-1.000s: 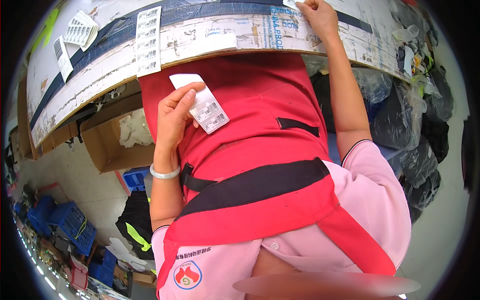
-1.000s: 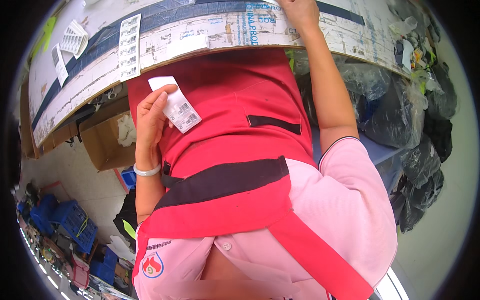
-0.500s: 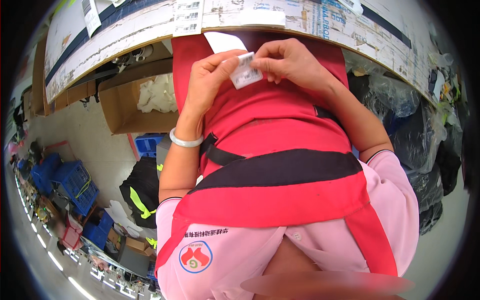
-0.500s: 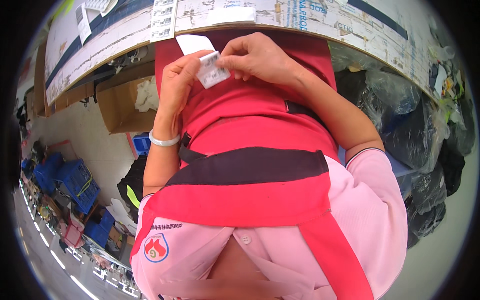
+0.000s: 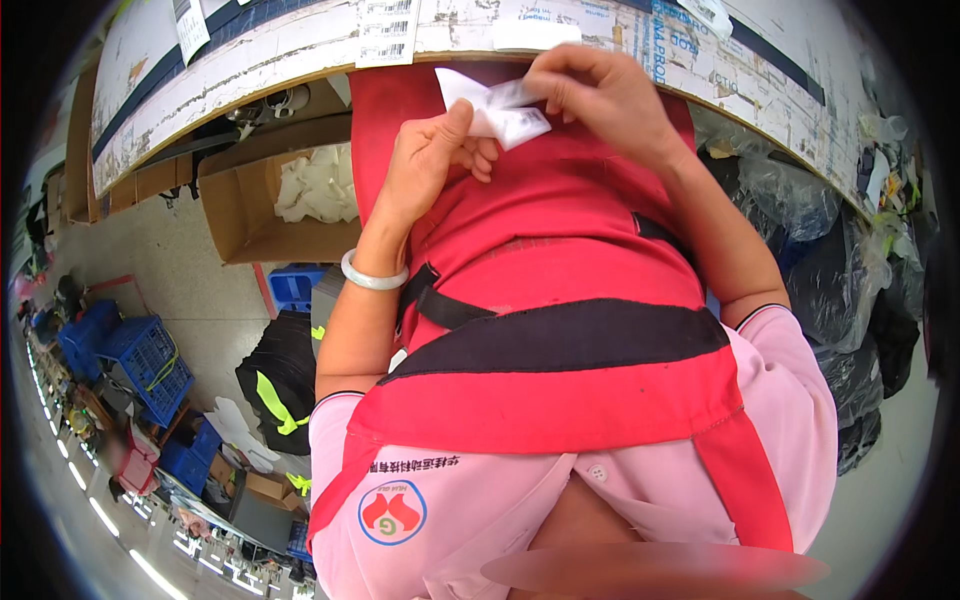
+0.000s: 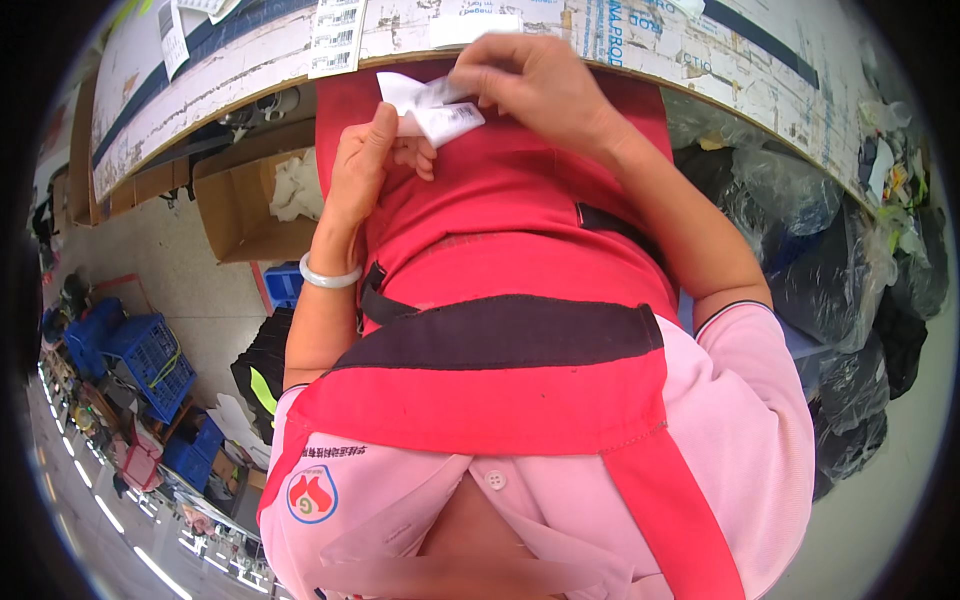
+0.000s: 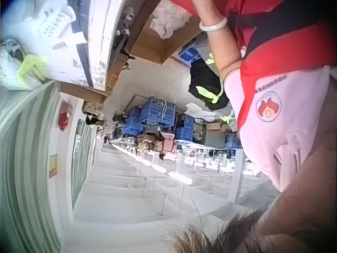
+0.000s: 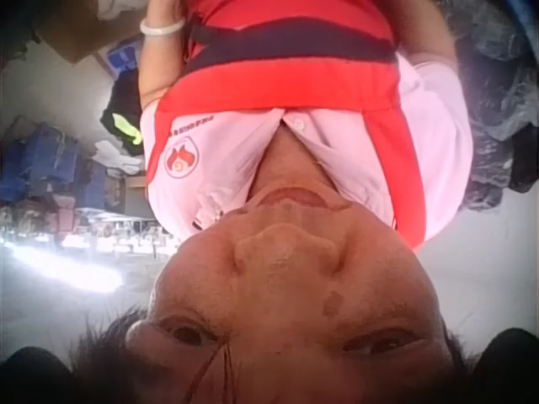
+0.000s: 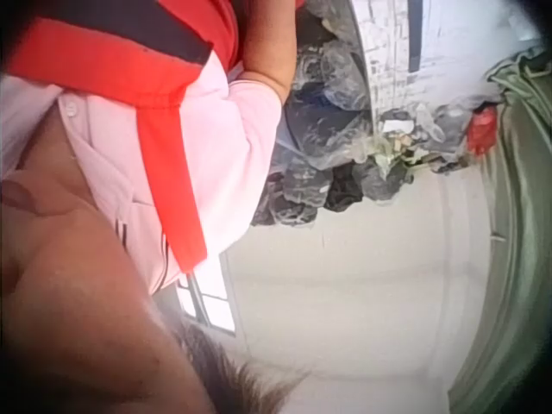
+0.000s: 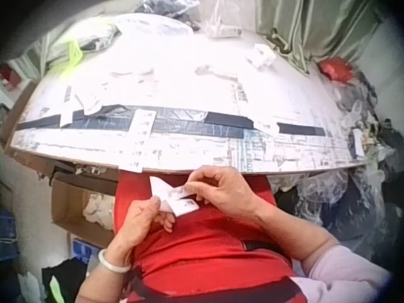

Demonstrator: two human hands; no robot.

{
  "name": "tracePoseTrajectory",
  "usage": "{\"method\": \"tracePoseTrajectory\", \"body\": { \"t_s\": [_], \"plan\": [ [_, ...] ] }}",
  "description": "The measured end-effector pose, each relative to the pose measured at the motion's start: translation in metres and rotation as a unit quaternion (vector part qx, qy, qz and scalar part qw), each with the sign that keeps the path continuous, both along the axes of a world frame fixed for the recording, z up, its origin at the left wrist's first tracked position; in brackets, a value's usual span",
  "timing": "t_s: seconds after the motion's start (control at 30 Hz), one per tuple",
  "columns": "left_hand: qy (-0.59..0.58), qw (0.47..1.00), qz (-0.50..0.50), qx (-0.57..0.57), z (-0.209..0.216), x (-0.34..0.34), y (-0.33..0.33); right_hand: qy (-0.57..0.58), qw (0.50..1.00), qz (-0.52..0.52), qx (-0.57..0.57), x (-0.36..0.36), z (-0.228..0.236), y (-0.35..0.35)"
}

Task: Applying sticky labels to various items on a workbench.

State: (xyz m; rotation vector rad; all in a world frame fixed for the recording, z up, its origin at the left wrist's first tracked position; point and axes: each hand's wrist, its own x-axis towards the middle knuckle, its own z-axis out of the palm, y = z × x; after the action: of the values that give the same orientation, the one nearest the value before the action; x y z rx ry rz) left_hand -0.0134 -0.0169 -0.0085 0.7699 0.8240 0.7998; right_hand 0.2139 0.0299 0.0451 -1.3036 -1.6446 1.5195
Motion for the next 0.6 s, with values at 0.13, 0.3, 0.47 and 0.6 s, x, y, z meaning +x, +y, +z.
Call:
{"method": "tracePoseTrajectory", "body": {
  "t_s": [0.13, 0.3, 0.47, 0.6],
  "plan": [
    [0.116, 0.990, 0.027, 0.077, 0.007, 0.005, 0.003, -0.011, 0.997, -0.077, -0.020, 0.020, -0.005, 0.031],
    [0.121, 0.989, 0.042, 0.069, 0.006, 0.008, 0.003, 0.020, 0.992, -0.099, -0.076, 0.017, 0.006, 0.046],
    [0.139, 0.986, 0.043, 0.084, 0.003, 0.008, 0.004, 0.012, 0.991, -0.105, -0.080, 0.013, 0.001, 0.049],
    [0.138, 0.987, 0.039, 0.072, 0.004, 0.008, 0.003, 0.018, 0.989, -0.116, -0.092, 0.013, 0.000, 0.048]
  ]
}}
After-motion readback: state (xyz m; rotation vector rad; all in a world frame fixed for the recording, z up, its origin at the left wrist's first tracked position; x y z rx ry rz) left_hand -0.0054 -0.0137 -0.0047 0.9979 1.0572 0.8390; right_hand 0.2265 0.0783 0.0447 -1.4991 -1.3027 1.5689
